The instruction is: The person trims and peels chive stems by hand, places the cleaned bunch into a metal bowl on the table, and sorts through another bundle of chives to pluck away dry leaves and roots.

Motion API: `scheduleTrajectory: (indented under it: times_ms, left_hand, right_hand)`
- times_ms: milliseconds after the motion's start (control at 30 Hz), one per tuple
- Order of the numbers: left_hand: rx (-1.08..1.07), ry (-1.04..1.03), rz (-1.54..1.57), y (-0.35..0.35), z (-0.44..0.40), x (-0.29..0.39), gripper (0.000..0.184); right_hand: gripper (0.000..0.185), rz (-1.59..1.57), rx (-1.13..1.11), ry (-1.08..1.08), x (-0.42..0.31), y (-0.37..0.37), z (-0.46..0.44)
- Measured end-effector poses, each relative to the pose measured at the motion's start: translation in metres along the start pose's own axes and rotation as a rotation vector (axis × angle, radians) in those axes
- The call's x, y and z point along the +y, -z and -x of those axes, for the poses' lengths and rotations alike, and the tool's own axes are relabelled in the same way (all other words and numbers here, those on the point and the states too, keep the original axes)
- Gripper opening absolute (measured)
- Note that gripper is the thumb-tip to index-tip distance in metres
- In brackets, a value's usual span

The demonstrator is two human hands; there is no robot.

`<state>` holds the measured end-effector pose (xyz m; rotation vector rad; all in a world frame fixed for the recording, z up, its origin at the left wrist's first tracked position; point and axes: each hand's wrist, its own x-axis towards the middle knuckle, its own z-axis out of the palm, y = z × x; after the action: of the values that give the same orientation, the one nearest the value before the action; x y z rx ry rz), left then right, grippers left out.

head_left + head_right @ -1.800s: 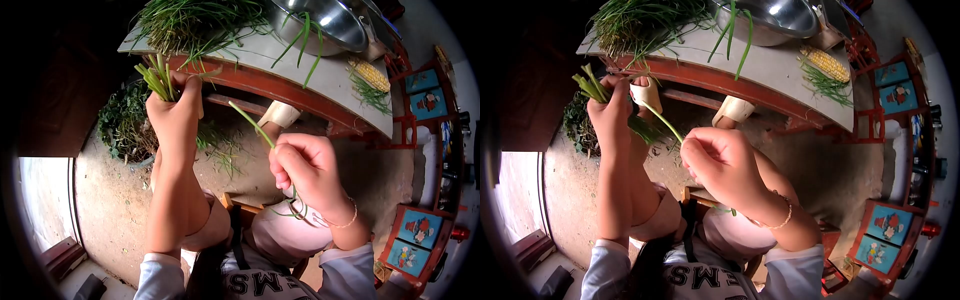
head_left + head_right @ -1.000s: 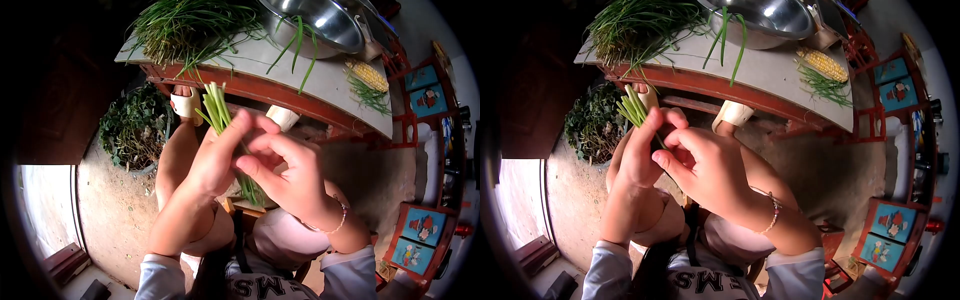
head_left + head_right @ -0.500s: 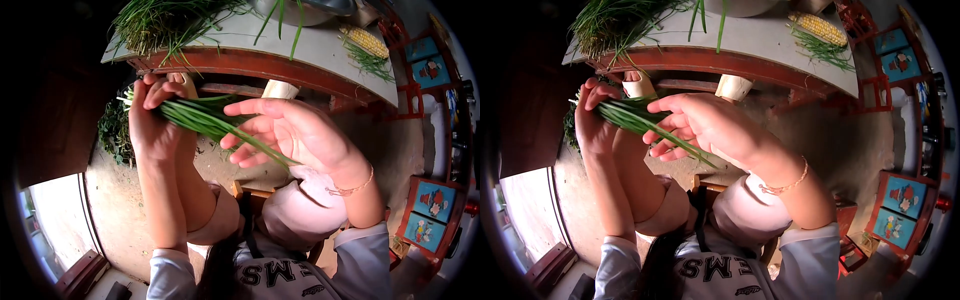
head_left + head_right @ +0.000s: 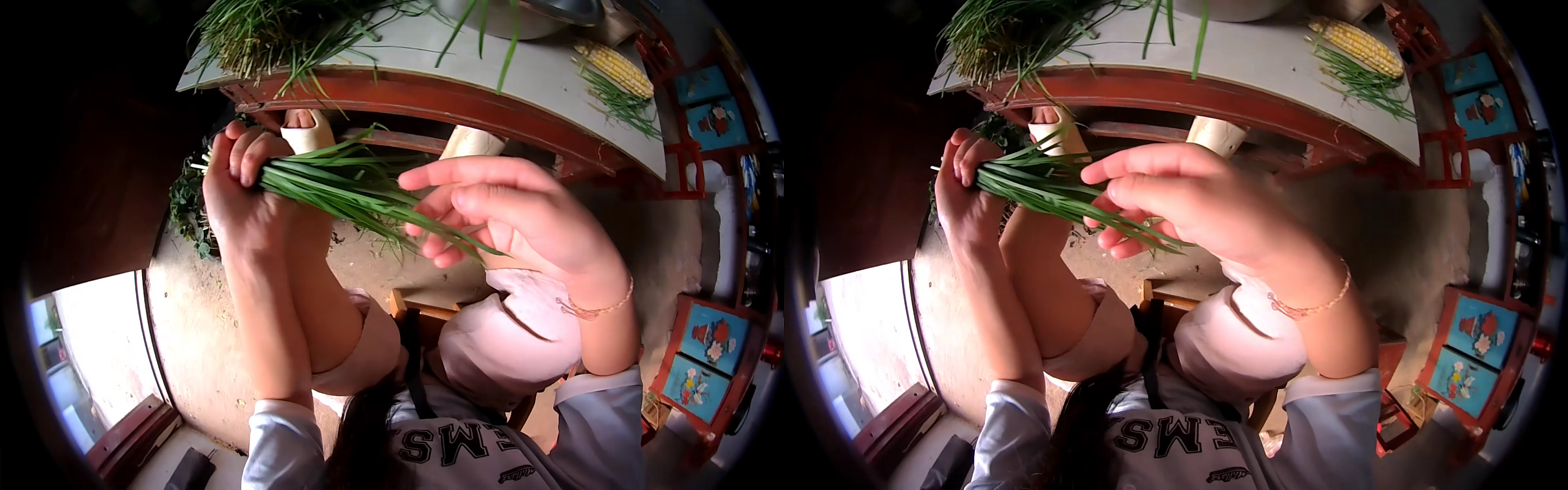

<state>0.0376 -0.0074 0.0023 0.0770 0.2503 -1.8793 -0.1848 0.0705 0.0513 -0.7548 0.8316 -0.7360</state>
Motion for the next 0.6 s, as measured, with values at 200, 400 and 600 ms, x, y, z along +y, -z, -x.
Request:
scheduleTrajectory:
  times_ms: [200, 400, 600]
  left_hand:
    - [-0.062, 0.088, 0.084, -0.006, 0.003, -0.01, 0.021]
    - [-0.228, 0.009, -0.087, -0.006, 0.006, -0.019, 0.026]
    - [-0.215, -0.319, -1.441, 0.023, -0.001, -0.076, 0.032]
  right_hand:
    - [0.03, 0.163, 0.03, 0.004, 0.002, 0.0, -0.001]
    - [0.02, 0.78, 0.22, 0.069, -0.014, 0.024, 0.012]
    - [0.02, 0.646, 0.881, 0.389, -0.055, 0.089, 0.079]
